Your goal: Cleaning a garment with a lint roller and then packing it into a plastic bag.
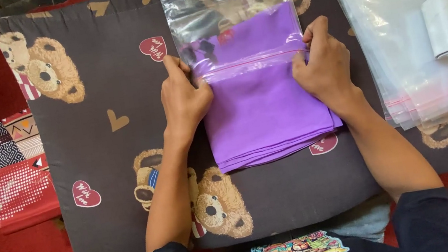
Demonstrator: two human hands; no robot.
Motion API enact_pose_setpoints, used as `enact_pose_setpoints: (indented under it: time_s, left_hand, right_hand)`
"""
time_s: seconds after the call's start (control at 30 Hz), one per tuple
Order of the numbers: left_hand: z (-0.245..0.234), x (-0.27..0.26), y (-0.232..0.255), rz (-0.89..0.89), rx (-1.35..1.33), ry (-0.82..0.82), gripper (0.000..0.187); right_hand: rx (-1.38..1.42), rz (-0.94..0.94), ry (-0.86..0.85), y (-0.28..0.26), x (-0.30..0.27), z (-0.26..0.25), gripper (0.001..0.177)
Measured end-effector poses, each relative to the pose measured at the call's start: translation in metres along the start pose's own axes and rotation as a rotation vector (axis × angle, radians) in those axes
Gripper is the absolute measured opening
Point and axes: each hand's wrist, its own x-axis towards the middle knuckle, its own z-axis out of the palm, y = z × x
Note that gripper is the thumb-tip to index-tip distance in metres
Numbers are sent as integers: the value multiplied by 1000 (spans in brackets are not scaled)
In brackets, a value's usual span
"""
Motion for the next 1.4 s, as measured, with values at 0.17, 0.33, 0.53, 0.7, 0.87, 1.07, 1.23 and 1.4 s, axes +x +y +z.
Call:
enact_pose_setpoints:
  time_s: [0.17,0.33,0.53,0.7,0.87,1.07,1.23,1.4]
  left_hand:
    - [7,2,-3,39,-15,12,28]
    - [-1,-3,10,-32,84,-45,31]
    - [-3,-2,3,-23,19,-113,37]
    - [1,-2,2,-13,43,-66,33]
    - [-5,-1,8,-51,83,-99,32]
    - [-5,-3,2,-26,47,-159,37]
    - [-4,-2,5,-7,114,-98,30]
    - [-11,-1,5,-48,44,-178,40]
  right_hand:
    - [-56,8,26,2,-2,1,26]
    - [-58,50,-27,-2,-1,-4,35]
    - [-37,16,-58,1,-1,-2,36]
    - [-74,26,-22,-1,-1,-3,26]
    - [-86,52,-61,0,-1,-2,36]
    - [-71,39,-71,5,-2,2,30]
    - [-110,29,-46,1,-1,-3,28]
    - [-69,41,-87,1,-2,0,33]
